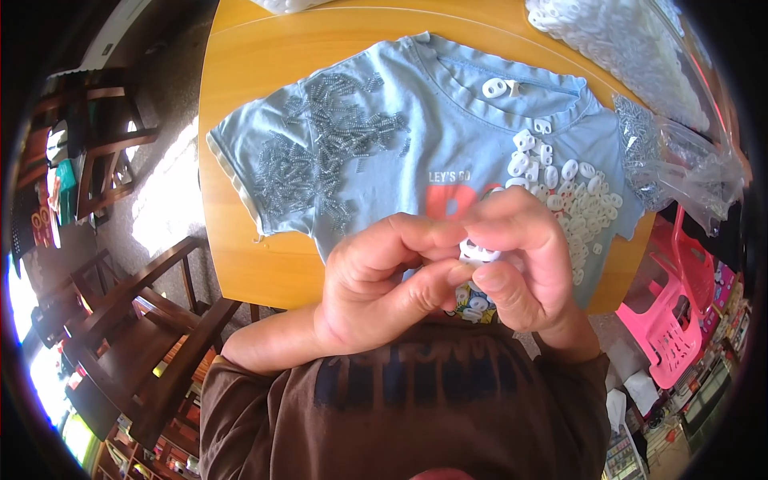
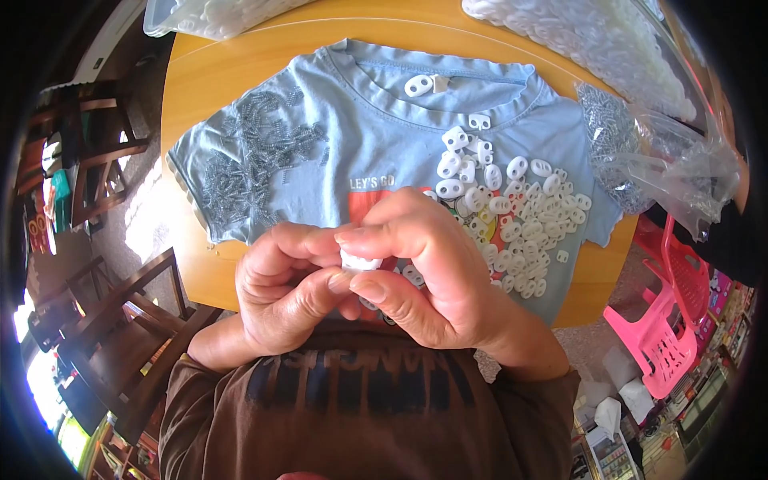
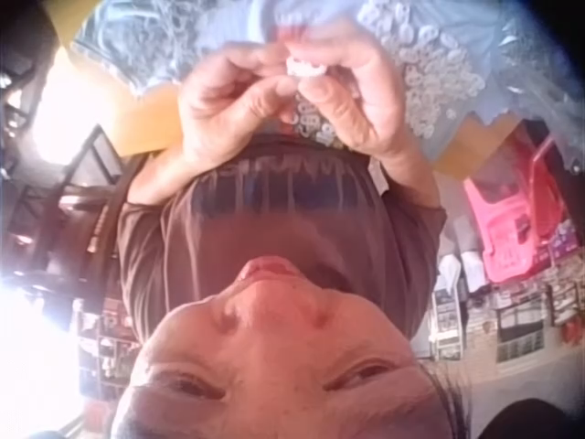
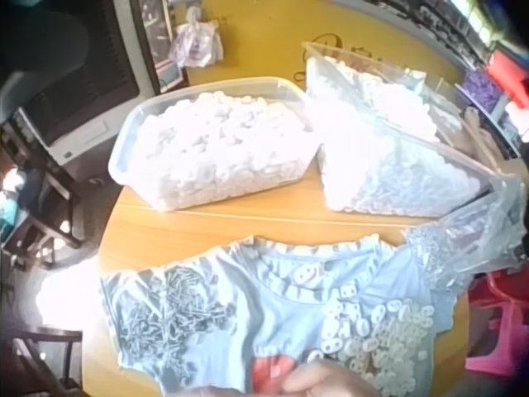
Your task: Attaching white plastic decorative pieces to a blue t-shirt using a needle.
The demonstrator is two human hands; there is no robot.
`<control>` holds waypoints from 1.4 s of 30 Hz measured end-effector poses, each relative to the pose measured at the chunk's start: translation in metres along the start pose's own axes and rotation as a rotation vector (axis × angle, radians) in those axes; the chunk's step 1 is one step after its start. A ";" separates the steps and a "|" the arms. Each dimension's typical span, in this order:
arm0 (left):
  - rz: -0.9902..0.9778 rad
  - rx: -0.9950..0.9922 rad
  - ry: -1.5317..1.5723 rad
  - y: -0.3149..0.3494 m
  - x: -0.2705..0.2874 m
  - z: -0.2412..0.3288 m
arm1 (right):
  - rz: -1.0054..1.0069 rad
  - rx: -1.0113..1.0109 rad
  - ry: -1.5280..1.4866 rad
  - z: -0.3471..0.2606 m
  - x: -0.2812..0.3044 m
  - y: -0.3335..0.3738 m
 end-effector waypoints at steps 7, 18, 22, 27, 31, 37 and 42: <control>0.032 -0.013 0.073 0.000 -0.002 -0.003 | 0.012 0.003 0.005 0.001 -0.002 0.002; 0.049 -0.078 -0.149 -0.002 -0.001 0.000 | 0.070 -0.015 -0.071 0.000 -0.004 0.003; 0.029 -0.060 -0.039 -0.004 -0.001 0.000 | 0.004 0.069 0.030 0.002 -0.004 0.001; -0.008 -0.161 -0.070 -0.002 0.001 0.003 | 0.066 0.012 -0.055 0.002 -0.006 0.004; -0.014 -0.158 -0.128 -0.001 0.002 0.005 | -0.010 0.086 0.014 0.002 -0.004 0.000; -0.038 -0.055 0.068 0.003 -0.003 -0.002 | -0.003 0.051 -0.018 0.002 -0.005 0.002; -0.029 0.038 0.199 0.004 -0.005 -0.003 | 0.009 0.025 -0.030 0.003 -0.006 0.005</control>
Point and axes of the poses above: each hand's wrist, its own y-axis away from the middle knuckle, its own x-axis out of the back of the hand, z = x × y, the point moved 4 cm from there along -y, towards the middle knuckle, and after that the axes turned 10 degrees about x, right-handed, at the moved point
